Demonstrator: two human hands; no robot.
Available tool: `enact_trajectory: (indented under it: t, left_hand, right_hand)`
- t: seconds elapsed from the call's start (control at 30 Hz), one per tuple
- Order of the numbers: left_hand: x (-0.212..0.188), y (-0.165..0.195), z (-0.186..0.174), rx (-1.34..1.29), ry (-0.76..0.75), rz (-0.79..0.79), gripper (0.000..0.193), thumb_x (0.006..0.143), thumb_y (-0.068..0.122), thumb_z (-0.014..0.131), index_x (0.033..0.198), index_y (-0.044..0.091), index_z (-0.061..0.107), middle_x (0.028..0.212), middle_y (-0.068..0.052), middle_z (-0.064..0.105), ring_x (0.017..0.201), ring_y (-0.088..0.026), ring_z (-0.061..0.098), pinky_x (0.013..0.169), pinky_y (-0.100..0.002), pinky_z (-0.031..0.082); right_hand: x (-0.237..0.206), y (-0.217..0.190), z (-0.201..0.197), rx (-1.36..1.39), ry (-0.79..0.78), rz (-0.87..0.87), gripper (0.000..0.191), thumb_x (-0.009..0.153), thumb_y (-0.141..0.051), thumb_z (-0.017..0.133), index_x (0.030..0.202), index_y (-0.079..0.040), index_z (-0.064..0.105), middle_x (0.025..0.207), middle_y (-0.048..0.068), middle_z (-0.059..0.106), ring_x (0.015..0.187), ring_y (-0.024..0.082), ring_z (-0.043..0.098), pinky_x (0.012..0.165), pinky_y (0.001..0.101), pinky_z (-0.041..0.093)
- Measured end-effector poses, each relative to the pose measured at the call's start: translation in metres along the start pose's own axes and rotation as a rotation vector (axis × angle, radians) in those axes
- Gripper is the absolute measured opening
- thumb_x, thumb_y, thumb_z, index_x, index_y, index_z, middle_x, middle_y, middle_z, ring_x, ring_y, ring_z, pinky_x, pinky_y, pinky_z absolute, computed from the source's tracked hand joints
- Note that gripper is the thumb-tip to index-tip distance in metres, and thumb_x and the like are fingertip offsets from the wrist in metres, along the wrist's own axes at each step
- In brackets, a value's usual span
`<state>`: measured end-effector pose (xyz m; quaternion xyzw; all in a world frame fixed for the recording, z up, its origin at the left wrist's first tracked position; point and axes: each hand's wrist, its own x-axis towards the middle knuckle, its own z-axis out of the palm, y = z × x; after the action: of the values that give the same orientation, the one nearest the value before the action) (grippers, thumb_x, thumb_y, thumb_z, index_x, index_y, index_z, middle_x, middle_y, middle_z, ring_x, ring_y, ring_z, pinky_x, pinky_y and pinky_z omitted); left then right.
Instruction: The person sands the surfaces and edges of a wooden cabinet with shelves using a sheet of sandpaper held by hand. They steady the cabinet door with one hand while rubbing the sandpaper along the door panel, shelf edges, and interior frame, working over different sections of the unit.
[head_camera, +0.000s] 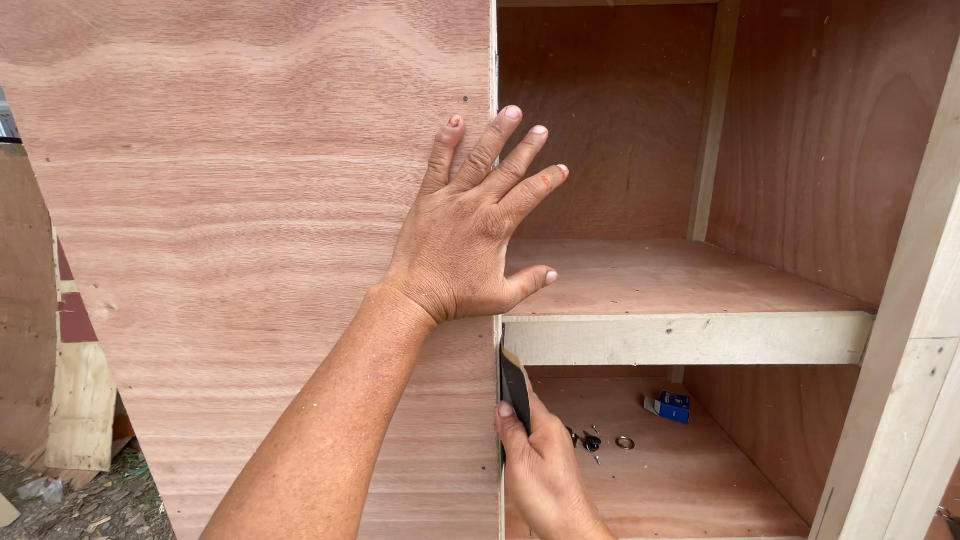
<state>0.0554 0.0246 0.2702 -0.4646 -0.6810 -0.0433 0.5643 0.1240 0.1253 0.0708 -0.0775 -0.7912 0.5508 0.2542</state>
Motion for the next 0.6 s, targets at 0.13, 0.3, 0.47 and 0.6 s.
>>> enact_trajectory:
  t: [0.13, 0.3, 0.47, 0.6]
  left_hand:
    - [-0.003, -0.001, 0.007, 0.046, 0.026, 0.001, 0.085, 0.076, 0.075, 0.066, 0.145, 0.027, 0.055, 0.165, -0.002, 0.034, 0.155, -0.021, 0.008, 0.128, -0.05, -0.005]
    - [-0.007, -0.007, 0.008, 0.044, 0.067, 0.003, 0.07, 0.085, 0.073, 0.06, 0.135, 0.025, 0.066, 0.161, -0.002, 0.041, 0.156, -0.022, 0.01, 0.128, -0.05, -0.004]
    - [-0.011, -0.012, 0.008, -0.029, 0.101, 0.007, 0.058, 0.094, 0.069, 0.05, 0.123, 0.023, 0.072, 0.155, -0.003, 0.048, 0.155, -0.021, 0.013, 0.128, -0.051, -0.002]
    - [-0.016, -0.017, 0.009, -0.145, 0.138, 0.004, 0.05, 0.108, 0.056, 0.038, 0.121, 0.023, 0.074, 0.155, 0.0, 0.052, 0.158, -0.02, 0.016, 0.132, -0.051, 0.001]
  right_hand:
    - [0.012, 0.01, -0.003, 0.079, -0.041, 0.136, 0.053, 0.109, -0.048, 0.043, 0.113, 0.001, 0.063, 0.084, 0.019, 0.06, 0.089, 0.035, 0.062, 0.083, 0.0472, 0.056]
    - [0.002, 0.004, 0.013, 0.084, 0.033, 0.166, 0.058, 0.1, -0.059, 0.037, 0.104, -0.006, 0.062, 0.074, 0.002, 0.055, 0.079, 0.01, 0.056, 0.074, 0.0317, 0.051]
    - [0.016, -0.033, 0.023, -0.029, 0.145, 0.01, 0.069, 0.106, -0.058, 0.03, 0.089, 0.004, 0.056, 0.067, 0.006, 0.041, 0.064, 0.016, 0.042, 0.06, 0.0375, 0.042]
    - [0.016, -0.015, 0.042, -0.108, 0.312, -0.208, 0.054, 0.113, -0.04, 0.035, 0.123, 0.01, 0.052, 0.108, 0.028, 0.052, 0.095, 0.034, 0.046, 0.083, 0.0492, 0.046]
